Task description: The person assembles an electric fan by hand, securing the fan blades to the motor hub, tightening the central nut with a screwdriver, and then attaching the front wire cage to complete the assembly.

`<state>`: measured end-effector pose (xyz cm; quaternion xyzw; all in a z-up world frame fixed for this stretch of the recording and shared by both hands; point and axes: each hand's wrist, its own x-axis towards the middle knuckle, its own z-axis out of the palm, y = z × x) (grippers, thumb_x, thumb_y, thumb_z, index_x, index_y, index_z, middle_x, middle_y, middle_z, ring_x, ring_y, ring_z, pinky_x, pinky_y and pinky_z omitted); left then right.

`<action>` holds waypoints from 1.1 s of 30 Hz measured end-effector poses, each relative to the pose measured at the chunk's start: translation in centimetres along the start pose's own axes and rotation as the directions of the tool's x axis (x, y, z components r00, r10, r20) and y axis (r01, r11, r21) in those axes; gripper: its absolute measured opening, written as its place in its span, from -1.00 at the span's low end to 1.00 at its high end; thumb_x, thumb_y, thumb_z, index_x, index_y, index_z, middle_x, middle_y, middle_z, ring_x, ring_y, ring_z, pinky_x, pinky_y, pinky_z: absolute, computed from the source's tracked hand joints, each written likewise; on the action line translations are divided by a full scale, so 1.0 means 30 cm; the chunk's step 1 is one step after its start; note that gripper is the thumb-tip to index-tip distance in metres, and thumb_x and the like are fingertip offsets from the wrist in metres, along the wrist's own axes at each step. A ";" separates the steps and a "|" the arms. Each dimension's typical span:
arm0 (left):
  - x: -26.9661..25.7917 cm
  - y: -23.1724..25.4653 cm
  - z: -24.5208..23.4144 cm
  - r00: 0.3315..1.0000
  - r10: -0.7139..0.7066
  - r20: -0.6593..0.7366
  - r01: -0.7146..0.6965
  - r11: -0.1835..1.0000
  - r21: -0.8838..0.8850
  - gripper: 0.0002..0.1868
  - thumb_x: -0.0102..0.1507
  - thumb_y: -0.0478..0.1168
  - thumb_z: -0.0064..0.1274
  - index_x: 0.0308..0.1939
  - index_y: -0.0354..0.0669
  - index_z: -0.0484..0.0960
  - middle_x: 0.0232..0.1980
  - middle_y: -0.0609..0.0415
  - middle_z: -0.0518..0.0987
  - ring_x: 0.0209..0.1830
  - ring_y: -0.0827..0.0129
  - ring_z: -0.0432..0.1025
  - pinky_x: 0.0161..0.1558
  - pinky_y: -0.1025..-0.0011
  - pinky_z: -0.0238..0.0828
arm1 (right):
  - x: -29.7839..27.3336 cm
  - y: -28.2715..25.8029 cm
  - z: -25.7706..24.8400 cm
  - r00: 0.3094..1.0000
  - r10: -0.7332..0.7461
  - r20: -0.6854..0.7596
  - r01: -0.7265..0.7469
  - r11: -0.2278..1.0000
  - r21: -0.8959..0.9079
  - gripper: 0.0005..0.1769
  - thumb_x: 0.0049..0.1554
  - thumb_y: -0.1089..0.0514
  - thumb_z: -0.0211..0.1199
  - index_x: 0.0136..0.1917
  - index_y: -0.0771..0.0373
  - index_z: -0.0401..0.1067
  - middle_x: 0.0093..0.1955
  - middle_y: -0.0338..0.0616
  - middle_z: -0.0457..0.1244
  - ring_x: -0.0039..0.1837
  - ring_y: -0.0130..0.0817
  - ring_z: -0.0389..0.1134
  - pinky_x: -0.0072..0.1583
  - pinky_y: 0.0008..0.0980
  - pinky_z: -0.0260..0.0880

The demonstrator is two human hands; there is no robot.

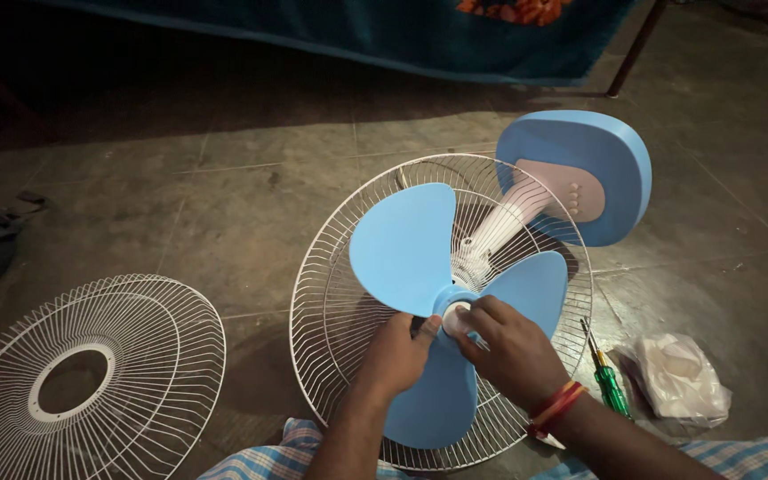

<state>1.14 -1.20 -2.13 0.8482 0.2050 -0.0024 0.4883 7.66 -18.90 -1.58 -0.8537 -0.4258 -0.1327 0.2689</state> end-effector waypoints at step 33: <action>-0.117 0.105 0.061 0.766 0.587 -0.261 -0.423 0.767 0.483 -0.59 0.07 -0.09 0.37 -0.03 -0.06 0.69 0.00 0.12 0.55 0.04 0.18 0.42 0.08 0.14 0.30 | 0.046 0.361 -0.070 0.715 0.594 0.369 -0.579 0.799 -0.164 -0.35 0.03 -0.31 0.42 0.16 0.21 0.56 0.17 -0.01 0.41 0.18 -0.18 0.45 0.25 -0.20 0.43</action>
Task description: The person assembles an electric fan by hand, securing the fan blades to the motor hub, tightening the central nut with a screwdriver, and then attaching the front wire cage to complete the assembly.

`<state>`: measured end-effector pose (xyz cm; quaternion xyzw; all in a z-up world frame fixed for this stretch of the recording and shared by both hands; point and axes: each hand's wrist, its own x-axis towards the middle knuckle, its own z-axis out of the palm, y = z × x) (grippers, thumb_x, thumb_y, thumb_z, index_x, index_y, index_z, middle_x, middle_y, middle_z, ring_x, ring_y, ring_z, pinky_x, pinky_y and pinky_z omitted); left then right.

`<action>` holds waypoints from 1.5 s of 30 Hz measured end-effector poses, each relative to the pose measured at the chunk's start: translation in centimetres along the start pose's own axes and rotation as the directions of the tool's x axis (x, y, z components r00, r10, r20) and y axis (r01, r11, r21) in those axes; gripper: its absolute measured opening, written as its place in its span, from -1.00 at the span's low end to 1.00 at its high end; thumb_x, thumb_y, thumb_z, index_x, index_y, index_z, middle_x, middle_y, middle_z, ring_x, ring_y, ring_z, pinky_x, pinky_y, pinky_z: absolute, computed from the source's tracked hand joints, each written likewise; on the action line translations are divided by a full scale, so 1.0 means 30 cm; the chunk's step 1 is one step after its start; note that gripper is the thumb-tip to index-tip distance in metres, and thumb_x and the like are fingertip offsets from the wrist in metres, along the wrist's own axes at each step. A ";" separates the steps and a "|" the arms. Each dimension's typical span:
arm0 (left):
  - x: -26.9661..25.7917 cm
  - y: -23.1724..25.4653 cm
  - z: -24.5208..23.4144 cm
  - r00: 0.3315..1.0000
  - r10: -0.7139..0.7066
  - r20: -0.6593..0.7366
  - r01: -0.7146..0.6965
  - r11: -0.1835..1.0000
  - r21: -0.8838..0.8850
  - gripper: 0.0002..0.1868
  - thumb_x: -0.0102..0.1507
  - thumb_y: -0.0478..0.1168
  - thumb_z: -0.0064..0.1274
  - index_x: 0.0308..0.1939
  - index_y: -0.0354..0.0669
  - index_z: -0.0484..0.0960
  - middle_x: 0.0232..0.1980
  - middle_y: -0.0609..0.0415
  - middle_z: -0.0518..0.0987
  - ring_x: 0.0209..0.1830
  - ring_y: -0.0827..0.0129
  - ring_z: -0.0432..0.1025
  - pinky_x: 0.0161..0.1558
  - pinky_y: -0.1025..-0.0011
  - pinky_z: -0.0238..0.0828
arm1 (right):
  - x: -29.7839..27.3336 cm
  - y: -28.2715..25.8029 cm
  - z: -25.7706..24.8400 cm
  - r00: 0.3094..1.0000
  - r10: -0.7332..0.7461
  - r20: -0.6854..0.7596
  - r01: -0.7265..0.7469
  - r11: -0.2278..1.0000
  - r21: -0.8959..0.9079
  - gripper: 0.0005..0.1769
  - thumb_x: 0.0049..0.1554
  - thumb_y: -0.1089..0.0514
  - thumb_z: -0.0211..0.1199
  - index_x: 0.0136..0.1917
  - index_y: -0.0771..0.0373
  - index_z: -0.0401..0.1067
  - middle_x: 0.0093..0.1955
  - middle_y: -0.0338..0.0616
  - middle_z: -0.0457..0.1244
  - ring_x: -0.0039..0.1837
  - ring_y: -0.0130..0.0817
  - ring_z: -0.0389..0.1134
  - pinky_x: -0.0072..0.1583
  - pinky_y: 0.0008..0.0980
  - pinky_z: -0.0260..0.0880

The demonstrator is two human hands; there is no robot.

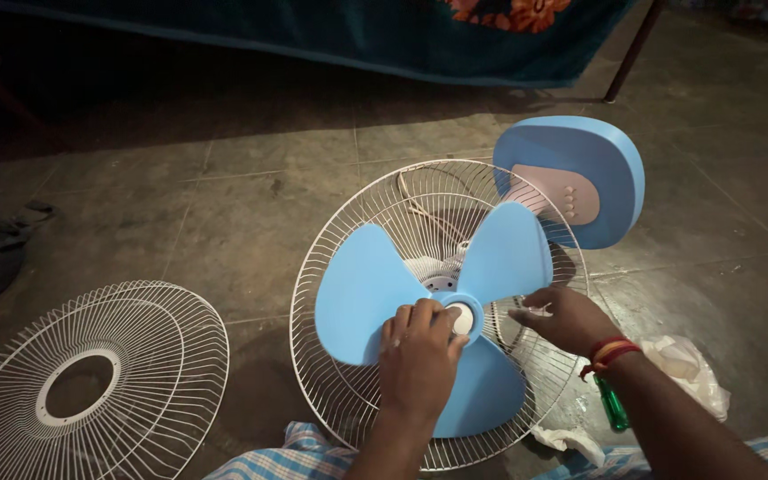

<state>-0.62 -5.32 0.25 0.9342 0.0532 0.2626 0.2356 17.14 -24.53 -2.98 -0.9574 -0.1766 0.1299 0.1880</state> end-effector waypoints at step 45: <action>0.017 -0.063 -0.029 0.987 -0.129 0.098 0.139 0.984 -0.110 -0.69 0.31 -0.11 0.05 0.10 0.00 0.71 0.08 0.11 0.67 0.11 0.25 0.49 0.30 0.08 0.04 | -0.293 -0.318 0.108 0.771 -0.400 -0.496 0.503 0.860 0.088 -0.55 -0.09 -0.06 0.52 -0.04 0.20 0.48 -0.08 -0.18 0.41 -0.21 -0.27 0.49 -0.19 -0.28 0.48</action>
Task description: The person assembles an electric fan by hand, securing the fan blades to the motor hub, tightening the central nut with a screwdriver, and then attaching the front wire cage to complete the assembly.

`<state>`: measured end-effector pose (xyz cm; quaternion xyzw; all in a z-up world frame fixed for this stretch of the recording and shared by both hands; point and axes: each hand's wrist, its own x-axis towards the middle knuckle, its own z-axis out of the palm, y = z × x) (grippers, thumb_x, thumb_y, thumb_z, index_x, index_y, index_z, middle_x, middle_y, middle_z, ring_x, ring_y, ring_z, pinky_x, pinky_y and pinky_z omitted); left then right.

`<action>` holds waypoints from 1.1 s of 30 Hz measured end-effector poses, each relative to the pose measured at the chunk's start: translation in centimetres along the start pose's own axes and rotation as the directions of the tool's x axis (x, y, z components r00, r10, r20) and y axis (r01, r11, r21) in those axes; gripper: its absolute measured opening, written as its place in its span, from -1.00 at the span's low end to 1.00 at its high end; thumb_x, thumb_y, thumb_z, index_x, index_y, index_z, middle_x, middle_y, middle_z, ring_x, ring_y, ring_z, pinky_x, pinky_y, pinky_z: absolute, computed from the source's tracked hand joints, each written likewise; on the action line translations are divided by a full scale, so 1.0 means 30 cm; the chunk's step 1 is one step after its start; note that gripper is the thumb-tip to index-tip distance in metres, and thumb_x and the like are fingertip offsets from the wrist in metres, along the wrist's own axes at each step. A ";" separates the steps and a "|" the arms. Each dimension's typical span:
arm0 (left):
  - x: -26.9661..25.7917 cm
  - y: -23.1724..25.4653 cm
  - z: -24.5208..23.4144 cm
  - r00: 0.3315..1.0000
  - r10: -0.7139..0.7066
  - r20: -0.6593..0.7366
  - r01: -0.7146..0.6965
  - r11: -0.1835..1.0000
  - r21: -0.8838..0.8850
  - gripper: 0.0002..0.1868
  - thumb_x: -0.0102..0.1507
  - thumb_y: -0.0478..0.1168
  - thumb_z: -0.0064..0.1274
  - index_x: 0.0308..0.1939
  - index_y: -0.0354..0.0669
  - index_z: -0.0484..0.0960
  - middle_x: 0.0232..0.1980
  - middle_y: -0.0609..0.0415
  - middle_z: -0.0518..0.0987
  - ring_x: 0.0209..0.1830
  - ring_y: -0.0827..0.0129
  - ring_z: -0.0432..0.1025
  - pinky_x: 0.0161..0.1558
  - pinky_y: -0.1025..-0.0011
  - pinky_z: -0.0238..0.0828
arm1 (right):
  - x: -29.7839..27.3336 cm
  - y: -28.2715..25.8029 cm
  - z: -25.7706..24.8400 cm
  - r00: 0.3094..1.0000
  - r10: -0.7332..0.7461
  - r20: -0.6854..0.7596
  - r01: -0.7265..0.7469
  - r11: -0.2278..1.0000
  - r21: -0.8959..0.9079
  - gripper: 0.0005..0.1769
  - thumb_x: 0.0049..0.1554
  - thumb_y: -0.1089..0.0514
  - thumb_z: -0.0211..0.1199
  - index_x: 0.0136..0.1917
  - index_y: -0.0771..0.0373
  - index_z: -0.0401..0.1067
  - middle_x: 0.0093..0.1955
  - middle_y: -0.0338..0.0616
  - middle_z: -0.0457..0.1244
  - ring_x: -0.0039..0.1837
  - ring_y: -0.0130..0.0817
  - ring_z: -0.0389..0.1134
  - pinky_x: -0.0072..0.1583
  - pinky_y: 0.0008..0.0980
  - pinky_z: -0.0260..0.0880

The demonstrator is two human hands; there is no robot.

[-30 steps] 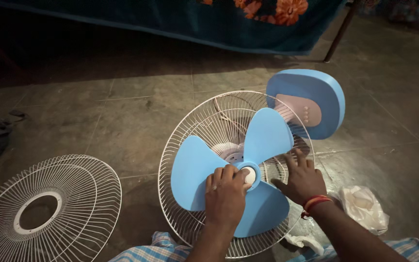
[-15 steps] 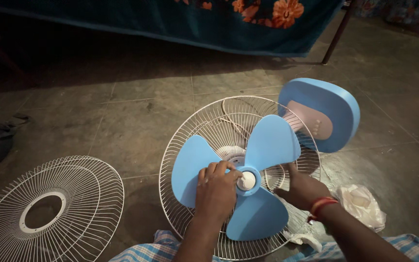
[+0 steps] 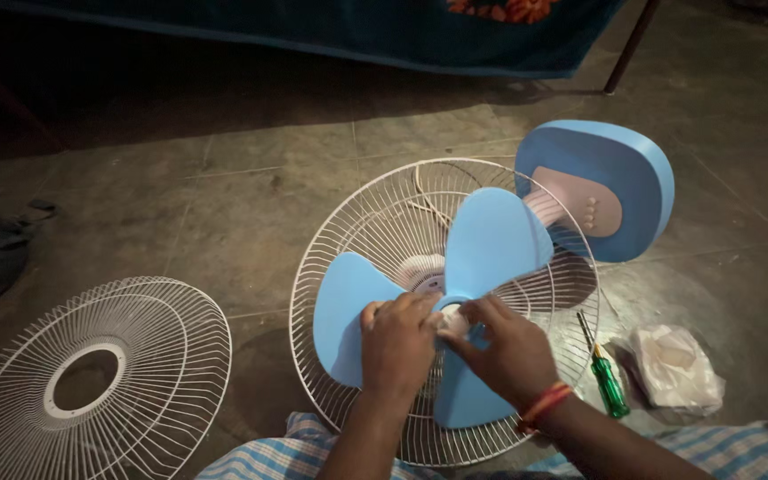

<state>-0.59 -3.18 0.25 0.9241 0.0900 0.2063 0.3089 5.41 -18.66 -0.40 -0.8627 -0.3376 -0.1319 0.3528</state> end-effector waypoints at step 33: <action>0.004 -0.024 0.024 0.998 -0.012 -0.060 0.009 0.998 -0.056 -0.72 0.26 -0.19 0.08 0.03 -0.03 0.74 0.03 0.12 0.70 0.10 0.28 0.51 0.20 0.14 0.15 | -0.022 0.046 0.060 0.990 -0.091 -0.112 0.102 0.990 0.095 -0.61 -0.11 0.12 0.55 -0.03 0.22 0.53 0.04 -0.12 0.39 0.03 -0.19 0.48 0.02 -0.30 0.52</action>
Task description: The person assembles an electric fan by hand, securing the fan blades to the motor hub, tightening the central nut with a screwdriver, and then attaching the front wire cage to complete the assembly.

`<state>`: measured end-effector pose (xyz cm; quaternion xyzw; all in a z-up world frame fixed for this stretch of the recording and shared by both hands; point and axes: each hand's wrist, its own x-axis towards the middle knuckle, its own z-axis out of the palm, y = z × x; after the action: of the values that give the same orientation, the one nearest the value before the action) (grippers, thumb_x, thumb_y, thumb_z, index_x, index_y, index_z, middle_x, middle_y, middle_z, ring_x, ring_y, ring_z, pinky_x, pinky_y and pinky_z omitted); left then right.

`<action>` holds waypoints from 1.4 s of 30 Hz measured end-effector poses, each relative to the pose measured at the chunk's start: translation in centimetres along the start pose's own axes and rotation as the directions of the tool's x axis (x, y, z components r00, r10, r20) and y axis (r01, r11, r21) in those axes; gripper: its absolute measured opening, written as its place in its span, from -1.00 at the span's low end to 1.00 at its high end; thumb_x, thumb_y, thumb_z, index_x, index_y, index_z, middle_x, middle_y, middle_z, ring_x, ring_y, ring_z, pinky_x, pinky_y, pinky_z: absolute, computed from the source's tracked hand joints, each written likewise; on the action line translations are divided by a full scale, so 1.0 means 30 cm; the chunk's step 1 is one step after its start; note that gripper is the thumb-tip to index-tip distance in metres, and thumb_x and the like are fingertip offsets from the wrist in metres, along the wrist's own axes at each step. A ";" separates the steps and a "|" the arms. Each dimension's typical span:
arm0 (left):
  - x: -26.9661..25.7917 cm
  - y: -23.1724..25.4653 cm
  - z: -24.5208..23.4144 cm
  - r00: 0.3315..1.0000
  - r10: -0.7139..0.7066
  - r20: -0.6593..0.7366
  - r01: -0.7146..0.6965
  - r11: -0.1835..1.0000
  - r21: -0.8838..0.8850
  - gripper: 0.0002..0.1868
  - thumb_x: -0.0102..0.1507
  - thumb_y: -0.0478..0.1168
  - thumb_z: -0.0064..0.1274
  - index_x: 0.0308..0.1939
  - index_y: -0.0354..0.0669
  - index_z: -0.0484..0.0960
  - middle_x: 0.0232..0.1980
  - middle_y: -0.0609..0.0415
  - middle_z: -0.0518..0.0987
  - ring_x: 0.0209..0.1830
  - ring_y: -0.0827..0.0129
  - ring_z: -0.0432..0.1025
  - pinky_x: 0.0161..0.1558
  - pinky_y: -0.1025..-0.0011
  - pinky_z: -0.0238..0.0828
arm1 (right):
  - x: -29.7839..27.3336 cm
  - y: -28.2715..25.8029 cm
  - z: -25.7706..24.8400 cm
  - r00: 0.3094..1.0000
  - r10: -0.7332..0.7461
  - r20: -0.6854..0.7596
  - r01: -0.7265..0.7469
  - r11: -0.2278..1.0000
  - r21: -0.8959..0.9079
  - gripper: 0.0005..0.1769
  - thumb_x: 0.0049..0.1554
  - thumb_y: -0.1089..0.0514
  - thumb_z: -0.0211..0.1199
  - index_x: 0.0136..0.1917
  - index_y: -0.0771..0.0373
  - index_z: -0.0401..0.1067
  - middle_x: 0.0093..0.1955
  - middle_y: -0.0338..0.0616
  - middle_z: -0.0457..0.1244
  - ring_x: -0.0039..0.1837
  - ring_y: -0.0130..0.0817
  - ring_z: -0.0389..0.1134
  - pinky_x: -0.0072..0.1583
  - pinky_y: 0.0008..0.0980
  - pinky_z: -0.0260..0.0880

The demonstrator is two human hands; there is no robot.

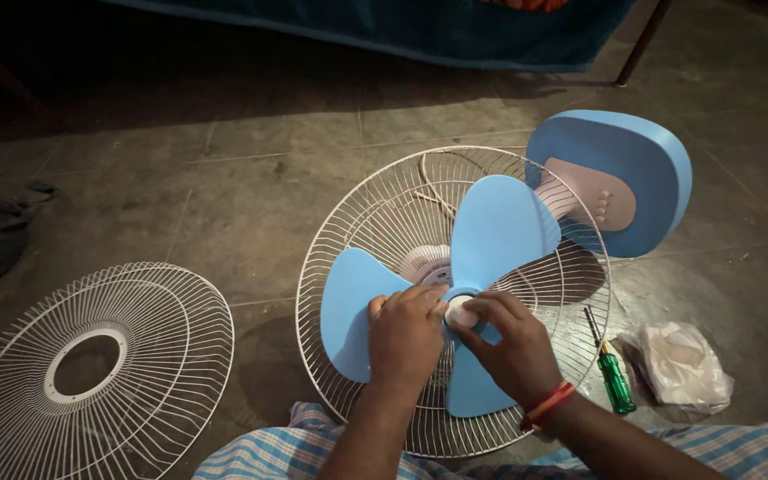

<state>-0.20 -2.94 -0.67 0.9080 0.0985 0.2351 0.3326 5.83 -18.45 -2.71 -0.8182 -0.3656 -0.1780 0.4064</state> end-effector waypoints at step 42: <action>-0.002 0.004 -0.024 0.994 -0.110 -0.022 0.109 0.993 -0.040 -0.76 0.21 -0.10 0.18 -0.11 -0.09 0.75 -0.07 0.06 0.70 -0.06 0.13 0.56 0.05 0.13 0.28 | 0.073 -0.047 -0.091 0.938 0.243 0.246 -0.206 0.964 -0.166 -0.42 -0.19 -0.07 0.53 0.06 0.19 0.50 -0.14 -0.19 0.41 -0.19 -0.24 0.46 -0.16 -0.21 0.47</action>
<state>-0.60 -2.67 -0.13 0.8917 0.1474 0.2291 0.3615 6.26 -19.07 0.99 -0.8971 -0.3073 -0.0445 0.3143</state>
